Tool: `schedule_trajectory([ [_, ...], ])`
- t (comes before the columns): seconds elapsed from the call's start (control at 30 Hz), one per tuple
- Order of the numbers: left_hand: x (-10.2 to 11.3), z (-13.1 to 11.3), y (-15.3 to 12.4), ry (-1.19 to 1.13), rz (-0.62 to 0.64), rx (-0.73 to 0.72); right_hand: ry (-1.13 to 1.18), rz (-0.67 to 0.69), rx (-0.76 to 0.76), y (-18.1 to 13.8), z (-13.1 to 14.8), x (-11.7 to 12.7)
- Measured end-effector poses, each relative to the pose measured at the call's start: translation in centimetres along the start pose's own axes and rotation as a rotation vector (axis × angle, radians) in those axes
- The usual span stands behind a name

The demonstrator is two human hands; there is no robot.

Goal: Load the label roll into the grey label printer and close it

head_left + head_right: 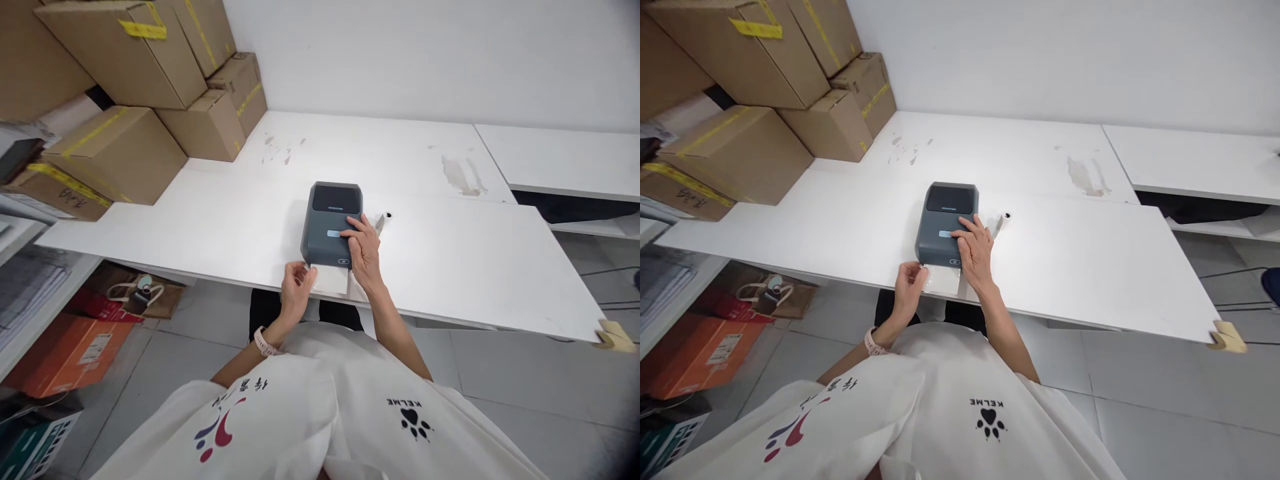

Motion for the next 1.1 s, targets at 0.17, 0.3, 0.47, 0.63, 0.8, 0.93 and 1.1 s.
schedule_trajectory([
  [0.17, -3.0, -0.4, -2.4, -0.14, 0.418, 0.109, -0.076, 0.018, 0.096, -0.5, 0.5, 0.2],
  [0.3, -3.0, -2.2, -2.3, -0.261, 0.516, 0.127, -0.163, 0.04, 0.074, -0.9, 1.5, 0.2],
  [0.47, -2.6, -0.9, -2.3, -0.245, 0.502, 0.143, -0.258, 0.002, 0.06, -0.9, 2.6, -0.1],
  [0.63, 0.2, 0.7, 0.0, -0.246, 0.253, 0.105, -0.269, 0.052, 0.005, -0.9, 1.8, -0.5],
  [0.8, 3.1, 0.6, 3.1, -0.181, 0.078, -0.044, -0.091, 0.06, -0.108, -2.1, 0.4, -0.4],
  [0.93, 3.1, 0.4, 4.7, -0.111, 0.111, -0.127, 0.164, -0.007, -0.275, -2.4, -0.5, -0.7],
  [1.1, 1.3, -1.0, 4.8, -0.157, 0.214, -0.268, 0.241, -0.065, -0.353, -2.1, -1.1, -1.0],
])
Point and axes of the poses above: each hand's wrist, its own y-axis towards the middle knuckle, its own x-axis out of the back of the hand, z = x × y, the point moved 8 cm from there along y, towards the middle knuckle, and after that the axes turned 9 degrees about y, right-handed, at the moved point
